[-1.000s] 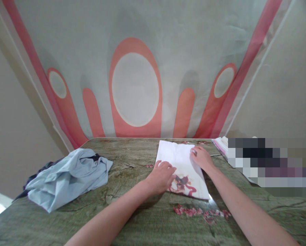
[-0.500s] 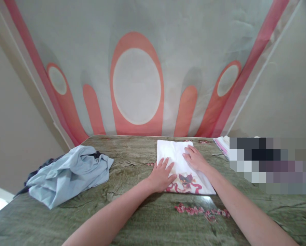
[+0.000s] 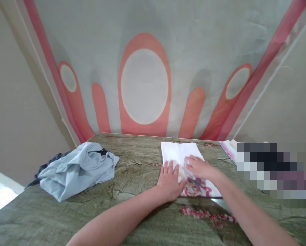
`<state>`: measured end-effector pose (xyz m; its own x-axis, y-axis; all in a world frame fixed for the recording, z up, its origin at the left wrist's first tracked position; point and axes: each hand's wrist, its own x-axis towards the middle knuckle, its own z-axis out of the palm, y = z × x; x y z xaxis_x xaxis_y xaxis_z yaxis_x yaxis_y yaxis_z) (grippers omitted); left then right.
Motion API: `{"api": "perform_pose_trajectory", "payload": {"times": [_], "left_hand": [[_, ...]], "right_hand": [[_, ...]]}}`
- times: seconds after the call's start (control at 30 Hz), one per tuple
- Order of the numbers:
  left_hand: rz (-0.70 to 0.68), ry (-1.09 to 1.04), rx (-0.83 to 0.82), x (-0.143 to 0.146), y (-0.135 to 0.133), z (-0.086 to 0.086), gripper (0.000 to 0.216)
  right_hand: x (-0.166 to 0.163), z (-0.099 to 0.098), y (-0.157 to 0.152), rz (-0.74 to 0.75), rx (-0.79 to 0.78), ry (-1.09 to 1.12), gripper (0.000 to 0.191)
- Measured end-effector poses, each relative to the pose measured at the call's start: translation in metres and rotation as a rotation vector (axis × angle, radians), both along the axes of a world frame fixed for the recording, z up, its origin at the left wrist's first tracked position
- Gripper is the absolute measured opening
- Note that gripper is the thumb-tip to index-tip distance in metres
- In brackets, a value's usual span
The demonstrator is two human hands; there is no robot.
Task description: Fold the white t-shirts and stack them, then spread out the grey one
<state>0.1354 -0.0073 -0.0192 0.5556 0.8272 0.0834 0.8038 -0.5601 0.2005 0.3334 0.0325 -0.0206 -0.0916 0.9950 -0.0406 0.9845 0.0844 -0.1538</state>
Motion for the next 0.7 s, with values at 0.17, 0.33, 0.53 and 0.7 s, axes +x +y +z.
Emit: {"api": "perform_pose_trajectory", "payload": {"times": [0.17,0.33,0.53,0.7], "left_hand": [[0.003,0.045,0.025,-0.006,0.013,0.009,0.052],[0.001,0.014,0.147,-0.025,0.047,0.013,0.036],[-0.036,0.0,0.173,-0.048,0.084,0.003,0.042],[-0.019,-0.01,0.111,-0.056,0.097,-0.002,0.045]], "right_hand": [[-0.028,-0.014,-0.004,-0.096,0.016,-0.02,0.066],[-0.005,-0.012,0.009,0.071,0.024,0.011,0.068],[0.017,-0.004,0.016,0.3,0.043,0.039,0.062],[0.021,0.003,0.015,0.328,0.024,0.078,0.063]]}}
